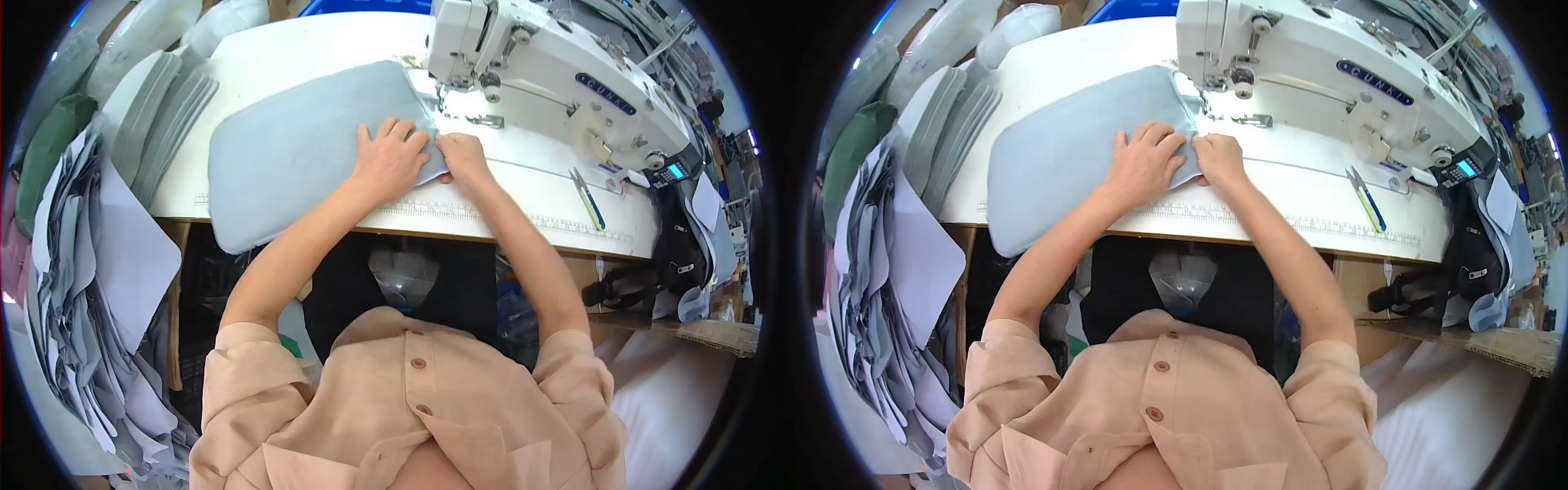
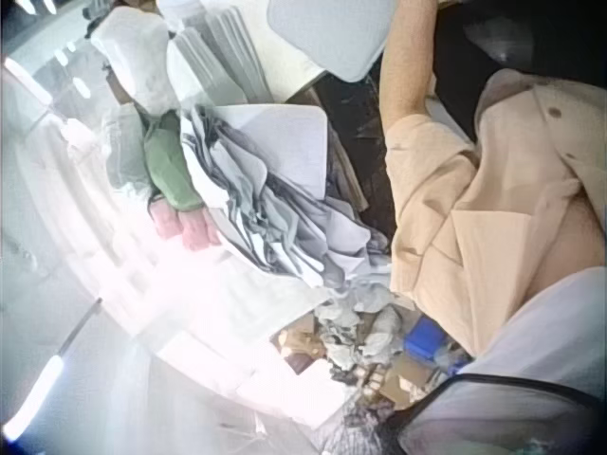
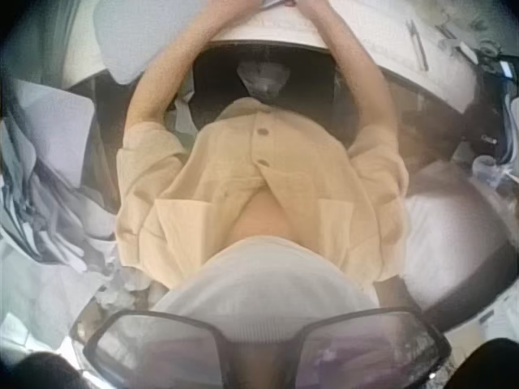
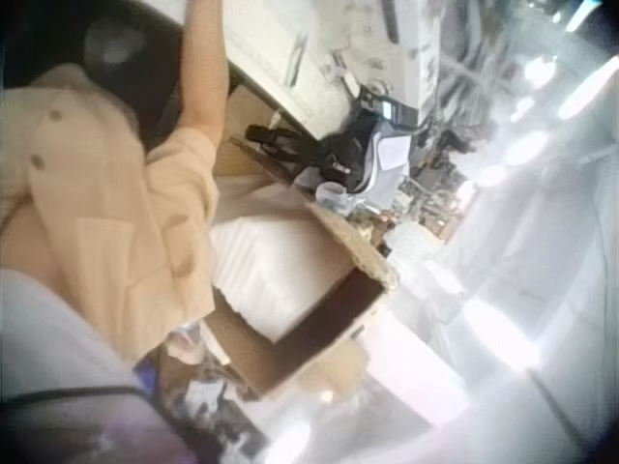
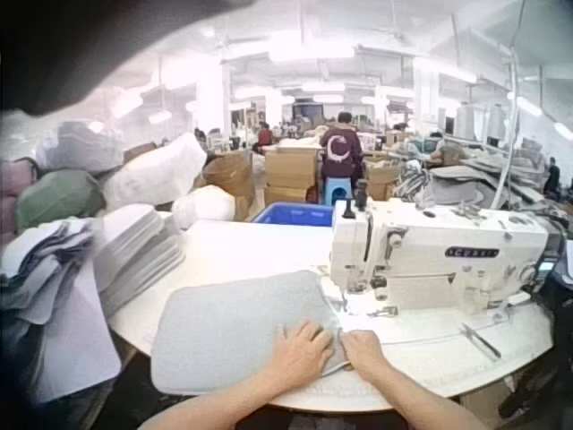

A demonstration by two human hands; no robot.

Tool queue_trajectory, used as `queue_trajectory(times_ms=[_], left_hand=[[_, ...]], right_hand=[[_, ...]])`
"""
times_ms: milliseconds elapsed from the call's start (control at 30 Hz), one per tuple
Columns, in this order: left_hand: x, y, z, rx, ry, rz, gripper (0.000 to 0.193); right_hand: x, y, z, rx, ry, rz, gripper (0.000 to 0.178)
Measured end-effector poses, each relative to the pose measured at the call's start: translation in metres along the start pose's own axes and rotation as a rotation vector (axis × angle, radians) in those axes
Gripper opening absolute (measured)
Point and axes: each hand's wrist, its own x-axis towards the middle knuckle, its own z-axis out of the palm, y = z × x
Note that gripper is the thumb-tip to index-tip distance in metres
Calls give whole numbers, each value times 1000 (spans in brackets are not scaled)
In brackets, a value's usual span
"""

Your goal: Sewing and assembling fabric laptop sleeves using a sewing machine.

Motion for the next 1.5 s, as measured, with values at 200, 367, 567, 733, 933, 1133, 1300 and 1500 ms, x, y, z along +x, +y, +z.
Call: queue_trajectory(times_ms=[200, 367, 567, 733, 933, 1133, 1300, 1500], left_hand=[[-7, -3, 7, -12, 82, 43, 31], [1, -6, 10, -56, 25, 29, 31], [4, -9, 20, -31, 154, 93, 28], [13, -18, 20, -87, 127, 123, 25], [44, -37, 29, -173, 181, 285, 23], [61, -44, 36, -154, 151, 320, 24], [72, -49, 35, -148, 110, 342, 25], [75, -52, 38, -141, 58, 332, 25]], right_hand=[[-10, 14, -34, -745, 112, -678, 23], [-20, 17, -42, -918, -42, -863, 27], [-15, 20, -45, -897, -64, -906, 28], [-11, 17, -44, -902, -107, -907, 28], [10, 14, -45, -892, -42, -970, 26], [24, 17, -46, -858, -37, -963, 23], [28, 14, -45, -884, 43, -952, 21], [28, 18, -42, -848, 66, -925, 21]])
